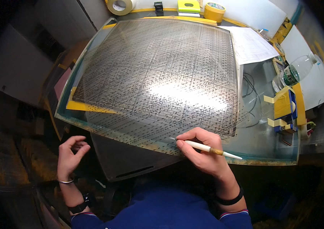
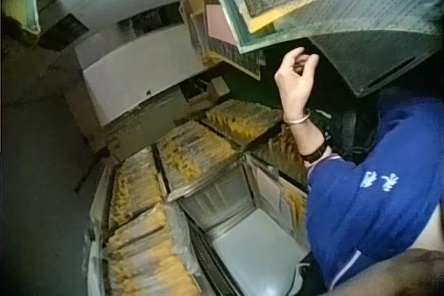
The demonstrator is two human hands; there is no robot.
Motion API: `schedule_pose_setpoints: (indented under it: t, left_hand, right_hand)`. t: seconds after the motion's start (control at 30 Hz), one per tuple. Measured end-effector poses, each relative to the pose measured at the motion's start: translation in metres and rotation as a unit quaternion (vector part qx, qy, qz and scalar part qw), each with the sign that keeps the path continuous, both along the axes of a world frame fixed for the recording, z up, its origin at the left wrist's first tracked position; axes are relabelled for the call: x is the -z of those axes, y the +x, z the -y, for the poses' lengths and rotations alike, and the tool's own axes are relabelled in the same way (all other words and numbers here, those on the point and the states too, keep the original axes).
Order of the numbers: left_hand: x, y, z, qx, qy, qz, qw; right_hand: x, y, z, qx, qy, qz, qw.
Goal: Inspecting a patterned transparent plastic sheet and using a pen to mark or verify specific points.
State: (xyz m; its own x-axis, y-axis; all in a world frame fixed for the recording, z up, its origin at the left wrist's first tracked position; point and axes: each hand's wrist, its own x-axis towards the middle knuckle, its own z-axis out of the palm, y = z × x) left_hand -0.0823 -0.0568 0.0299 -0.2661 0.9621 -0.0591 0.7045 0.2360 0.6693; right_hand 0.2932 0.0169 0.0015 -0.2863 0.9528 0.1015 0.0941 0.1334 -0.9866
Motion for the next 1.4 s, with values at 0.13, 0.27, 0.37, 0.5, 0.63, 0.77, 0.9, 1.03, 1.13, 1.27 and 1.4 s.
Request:
schedule_pose_setpoints:
  t: [0.13,0.27,0.37,0.5,0.63,0.77,0.9,1.03,1.13,1.27,1.4]
  left_hand:
    - [0.005,-0.002,0.002,0.126,-0.15,0.124,0.973]
    - [0.017,-0.002,0.001,0.12,-0.157,0.178,0.964]
    - [0.016,0.002,-0.001,0.121,-0.181,0.225,0.95]
    - [0.017,0.013,-0.003,0.123,-0.181,0.261,0.94]
    - [0.016,0.017,-0.001,0.1,-0.158,0.343,0.921]
    - [0.014,0.028,-0.002,0.097,-0.137,0.371,0.913]
    - [0.018,0.046,-0.009,0.09,-0.127,0.384,0.91]
    - [0.025,0.053,-0.013,0.095,-0.117,0.385,0.911]
    - [0.027,0.055,-0.012,0.096,-0.084,0.385,0.914]
    - [0.02,0.064,-0.012,0.067,-0.002,0.385,0.92]
    - [0.019,0.061,-0.006,0.069,0.068,0.35,0.932]
  right_hand:
    - [0.006,0.001,0.004,0.035,-0.009,-0.076,0.996]
    - [0.017,-0.006,-0.002,0.16,0.192,-0.022,0.968]
    - [0.022,-0.007,-0.006,0.112,0.222,0.131,0.96]
    - [0.005,-0.019,-0.003,-0.009,0.304,0.305,0.902]
    - [0.0,-0.022,0.001,-0.065,0.335,0.327,0.881]
    - [0.001,-0.031,0.007,-0.139,0.333,0.28,0.89]
    - [-0.005,-0.042,0.019,-0.316,0.325,0.15,0.879]
    - [-0.014,-0.034,0.033,-0.46,0.147,0.018,0.875]
    - [-0.012,-0.017,0.032,-0.382,0.105,-0.097,0.913]
    - [-0.016,0.007,0.027,-0.29,0.141,-0.092,0.942]
    - [-0.005,0.021,0.035,-0.165,0.124,-0.133,0.969]
